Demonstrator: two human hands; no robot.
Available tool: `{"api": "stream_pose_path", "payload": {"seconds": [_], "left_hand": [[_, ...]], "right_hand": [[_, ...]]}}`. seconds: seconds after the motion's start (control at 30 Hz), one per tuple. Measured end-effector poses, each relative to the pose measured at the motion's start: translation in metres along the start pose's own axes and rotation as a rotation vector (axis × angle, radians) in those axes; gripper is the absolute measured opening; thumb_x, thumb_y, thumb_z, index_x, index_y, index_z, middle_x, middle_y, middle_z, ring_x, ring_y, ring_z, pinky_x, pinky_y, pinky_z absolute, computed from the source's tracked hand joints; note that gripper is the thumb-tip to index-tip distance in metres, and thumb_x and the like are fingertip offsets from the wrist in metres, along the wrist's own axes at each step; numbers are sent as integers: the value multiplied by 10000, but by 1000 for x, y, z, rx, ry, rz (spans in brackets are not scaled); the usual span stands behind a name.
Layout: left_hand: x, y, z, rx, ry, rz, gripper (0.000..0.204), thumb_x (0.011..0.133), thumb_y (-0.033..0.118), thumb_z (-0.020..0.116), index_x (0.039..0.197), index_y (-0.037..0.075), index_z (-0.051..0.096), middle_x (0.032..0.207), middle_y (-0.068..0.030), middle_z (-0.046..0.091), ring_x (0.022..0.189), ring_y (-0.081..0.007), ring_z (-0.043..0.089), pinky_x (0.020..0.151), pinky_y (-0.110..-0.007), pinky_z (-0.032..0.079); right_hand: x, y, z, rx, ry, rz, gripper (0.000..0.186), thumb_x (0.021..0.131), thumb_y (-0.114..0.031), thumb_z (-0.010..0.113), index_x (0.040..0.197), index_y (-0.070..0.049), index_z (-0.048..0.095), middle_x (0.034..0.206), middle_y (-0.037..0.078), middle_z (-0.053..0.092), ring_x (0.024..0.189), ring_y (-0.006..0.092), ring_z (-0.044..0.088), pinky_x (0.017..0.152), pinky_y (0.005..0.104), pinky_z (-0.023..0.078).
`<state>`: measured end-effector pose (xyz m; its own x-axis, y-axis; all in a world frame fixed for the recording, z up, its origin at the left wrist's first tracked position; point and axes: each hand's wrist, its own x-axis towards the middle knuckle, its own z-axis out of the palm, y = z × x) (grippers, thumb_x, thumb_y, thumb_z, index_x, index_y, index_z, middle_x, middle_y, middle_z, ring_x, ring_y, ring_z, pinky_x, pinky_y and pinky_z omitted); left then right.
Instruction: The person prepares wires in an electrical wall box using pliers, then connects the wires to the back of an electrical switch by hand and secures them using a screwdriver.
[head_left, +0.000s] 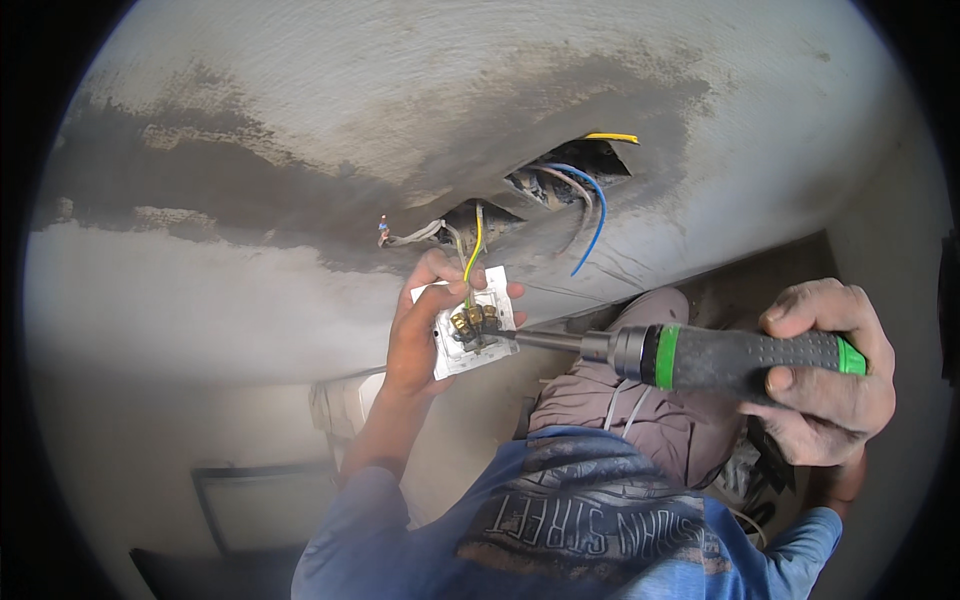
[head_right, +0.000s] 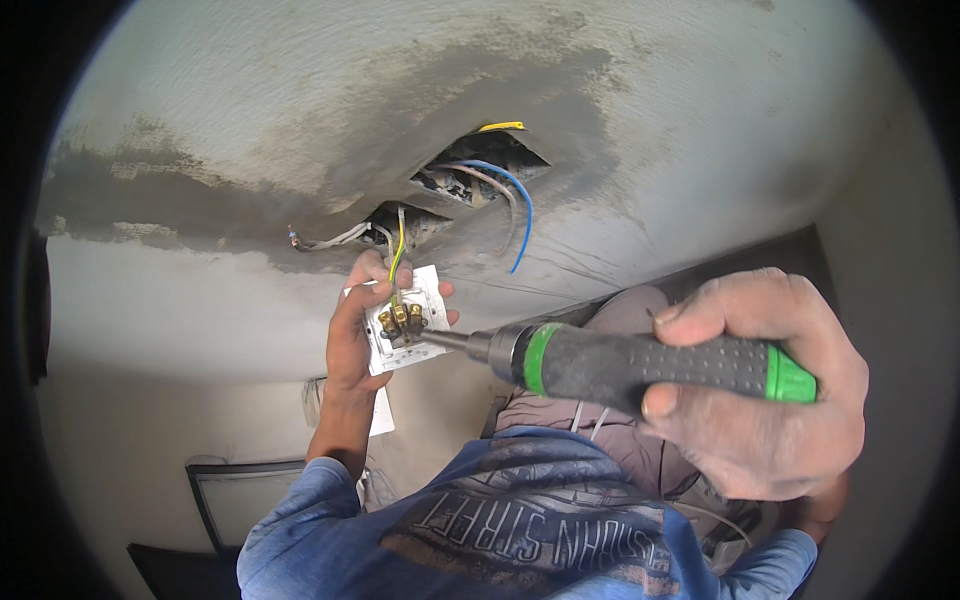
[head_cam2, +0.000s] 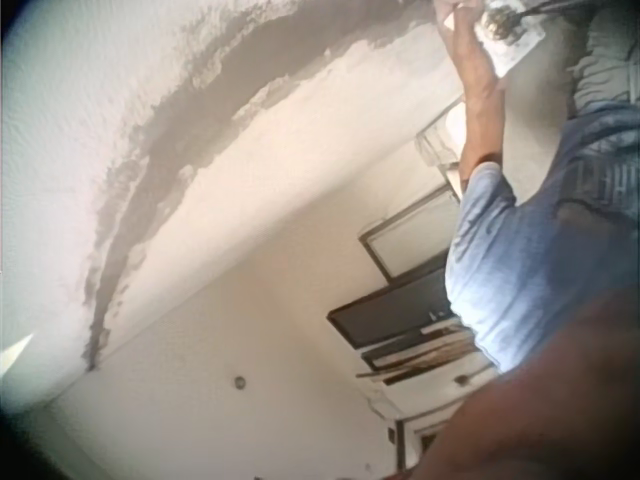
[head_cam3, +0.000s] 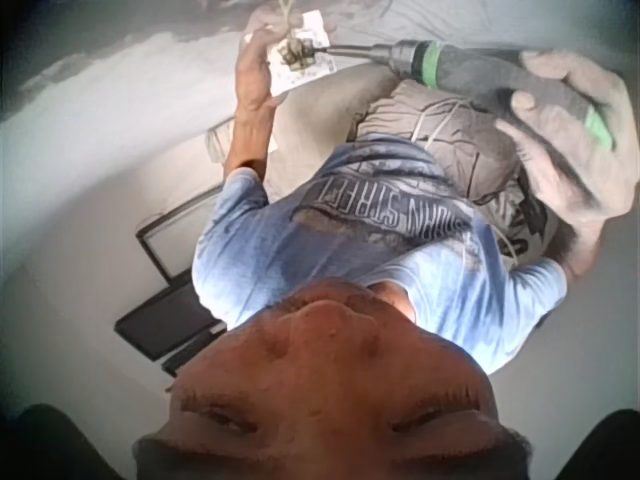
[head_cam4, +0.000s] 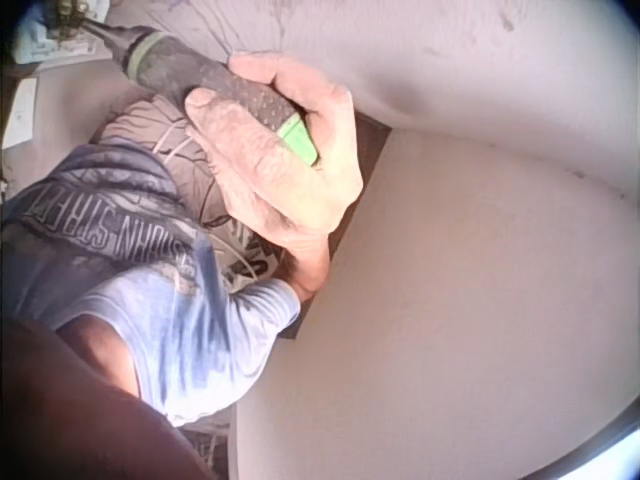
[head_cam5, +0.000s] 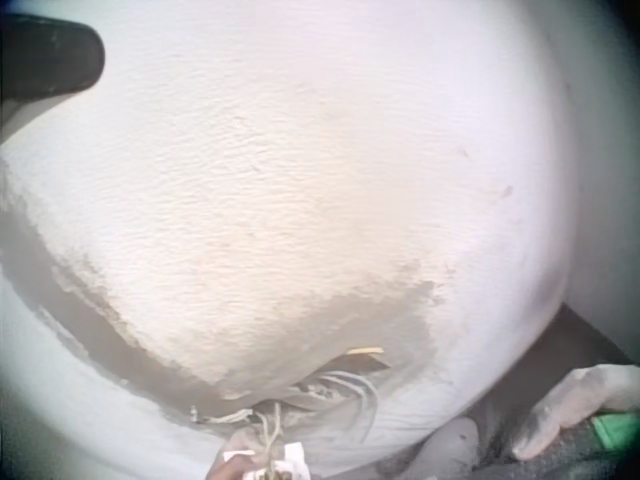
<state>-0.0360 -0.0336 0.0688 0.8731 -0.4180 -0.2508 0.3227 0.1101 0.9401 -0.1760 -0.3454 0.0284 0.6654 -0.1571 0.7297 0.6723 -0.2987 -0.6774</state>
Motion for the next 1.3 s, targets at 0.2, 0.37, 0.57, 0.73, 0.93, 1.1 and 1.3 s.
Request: {"api": "stream_pose_path", "payload": {"seconds": [0.2, 0.37, 0.57, 0.73, 0.93, 1.1, 1.3], "left_hand": [[1, 0, 0, 42, 15, 3, 74, 910, 93, 544, 905, 87, 469, 977, -84, 567, 1087, -464, 641, 833, -624, 609], [0, -2, 1, 47, 39, 3, 72, 909, 84, 539, 914, 87, 467, 981, -87, 571, 1083, -467, 643, 839, -625, 607], [1, -3, -3, 65, 18, 22, 75, 916, 90, 541, 922, 89, 466, 985, -88, 574, 1078, -465, 647, 843, -617, 607], [1, -1, 1, 55, 27, 11, 82, 920, 94, 544, 926, 89, 463, 996, -96, 583, 1074, -463, 649, 838, -610, 609], [-1, -3, -2, 92, 42, 23, 87, 918, 98, 549, 926, 82, 464, 1008, -115, 599, 1068, -460, 655, 834, -604, 609], [1, -4, 1, 103, 62, 21, 88, 911, 94, 548, 922, 72, 464, 1004, -126, 602, 1053, -446, 667, 829, -583, 613], [3, -1, 4, 121, 63, 5, 83, 898, 77, 544, 932, 66, 469, 1010, -137, 603, 1016, -417, 686, 823, -546, 620]], "right_hand": [[4, 2, 9, -9, 0, -83, 229, 686, -25, 834, 856, -134, 724, 988, 168, 634, 799, 231, 662, 687, 339, 572], [8, 4, 13, -38, -35, -116, 244, 663, 4, 844, 841, -109, 722, 963, 173, 633, 776, 233, 676, 640, 311, 579], [10, 5, 19, -20, -9, -116, 228, 667, 29, 831, 840, -69, 720, 944, 183, 628, 751, 249, 688, 626, 314, 584], [13, 3, 17, -6, -37, -114, 207, 660, 22, 823, 829, -56, 732, 938, 181, 622, 768, 258, 689, 643, 325, 585], [21, -16, 12, -87, -149, -34, 309, 639, -32, 837, 911, -140, 737, 971, 131, 605, 832, 263, 649, 705, 364, 569], [38, -23, 12, -233, -221, -176, 316, 628, -90, 863, 899, -199, 744, 925, 103, 602, 760, 238, 647, 645, 348, 571], [46, -46, 6, -450, -318, -112, 361, 597, -270, 876, 933, -208, 757, 881, 108, 609, 695, 222, 666, 554, 309, 556]]}}
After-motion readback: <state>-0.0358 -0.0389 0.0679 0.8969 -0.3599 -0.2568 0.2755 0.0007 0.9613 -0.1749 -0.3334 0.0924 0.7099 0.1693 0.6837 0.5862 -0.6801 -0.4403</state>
